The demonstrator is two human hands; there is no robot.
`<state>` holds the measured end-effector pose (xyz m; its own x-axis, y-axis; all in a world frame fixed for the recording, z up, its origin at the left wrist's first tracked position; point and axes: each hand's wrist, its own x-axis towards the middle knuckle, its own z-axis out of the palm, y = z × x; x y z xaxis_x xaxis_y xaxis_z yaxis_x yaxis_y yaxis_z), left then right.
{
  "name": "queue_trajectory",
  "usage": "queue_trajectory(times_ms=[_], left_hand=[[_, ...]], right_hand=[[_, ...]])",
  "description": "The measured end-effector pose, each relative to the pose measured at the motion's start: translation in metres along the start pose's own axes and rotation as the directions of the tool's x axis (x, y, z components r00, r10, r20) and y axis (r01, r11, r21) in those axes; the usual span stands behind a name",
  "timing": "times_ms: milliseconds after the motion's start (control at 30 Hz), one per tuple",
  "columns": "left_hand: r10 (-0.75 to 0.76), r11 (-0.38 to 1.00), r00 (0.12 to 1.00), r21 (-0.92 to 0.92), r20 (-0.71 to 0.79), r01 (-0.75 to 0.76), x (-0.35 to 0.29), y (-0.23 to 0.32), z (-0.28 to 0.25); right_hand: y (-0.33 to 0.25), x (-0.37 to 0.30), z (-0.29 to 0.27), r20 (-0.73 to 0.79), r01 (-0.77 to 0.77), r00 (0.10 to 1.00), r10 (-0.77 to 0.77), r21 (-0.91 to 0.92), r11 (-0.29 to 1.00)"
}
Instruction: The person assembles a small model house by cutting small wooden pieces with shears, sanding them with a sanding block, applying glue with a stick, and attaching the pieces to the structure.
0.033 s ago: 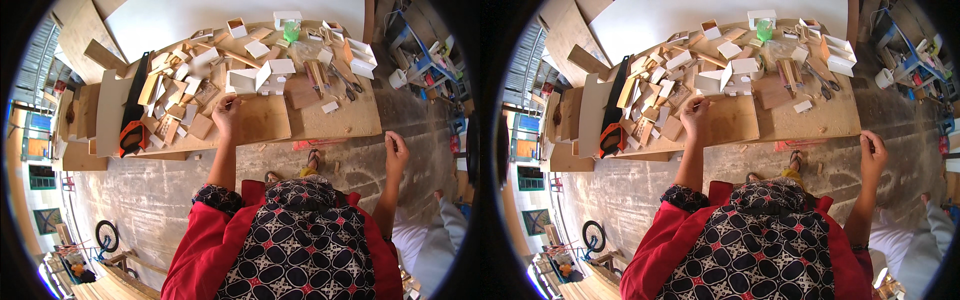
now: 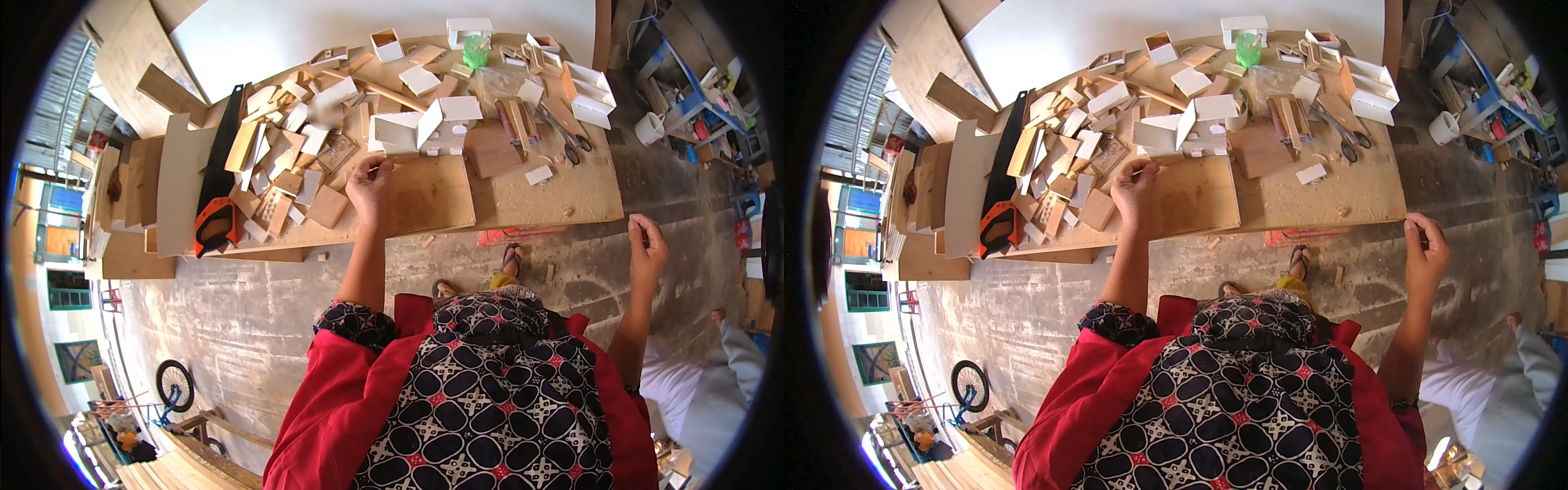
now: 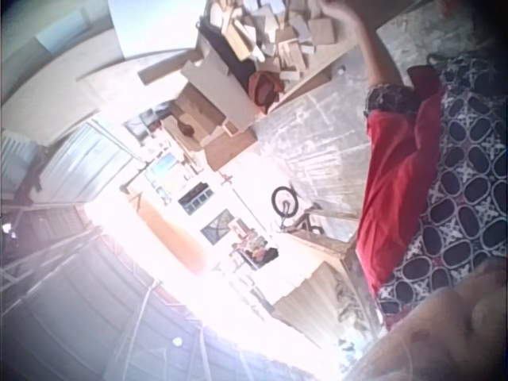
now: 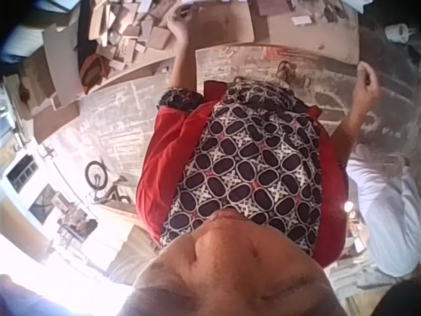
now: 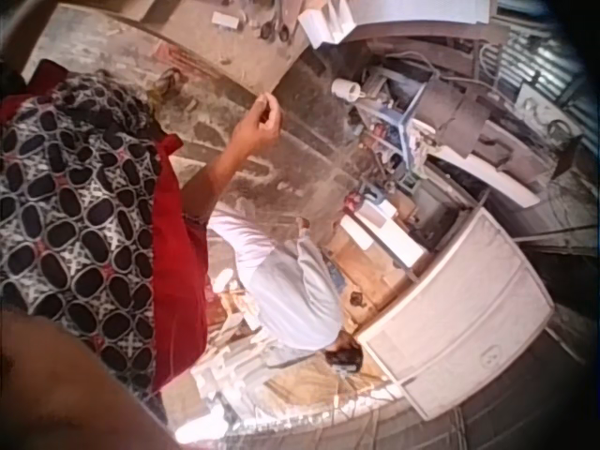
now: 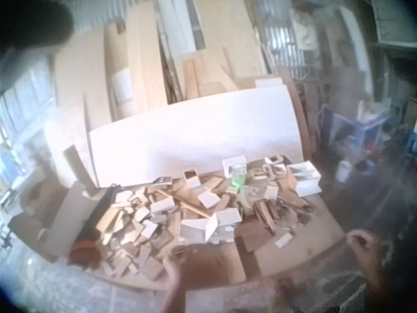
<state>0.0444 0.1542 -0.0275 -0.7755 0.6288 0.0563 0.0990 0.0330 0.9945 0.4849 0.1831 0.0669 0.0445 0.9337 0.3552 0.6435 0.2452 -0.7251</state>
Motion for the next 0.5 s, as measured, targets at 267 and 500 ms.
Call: queue_trajectory(times_ms=[267,500], left_hand=[[-0.039,0.999,0.999,-0.008,0.017,0.039,-0.003,0.011,-0.001],[-0.046,0.999,0.998,0.022,0.038,0.045,0.0,0.007,-0.002]], right_hand=[[0.005,0.003,0.003,0.001,0.027,1.0,-0.027,-0.015,1.0],[0.004,0.004,0.005,0.003,0.032,0.999,-0.032,-0.033,0.999]])
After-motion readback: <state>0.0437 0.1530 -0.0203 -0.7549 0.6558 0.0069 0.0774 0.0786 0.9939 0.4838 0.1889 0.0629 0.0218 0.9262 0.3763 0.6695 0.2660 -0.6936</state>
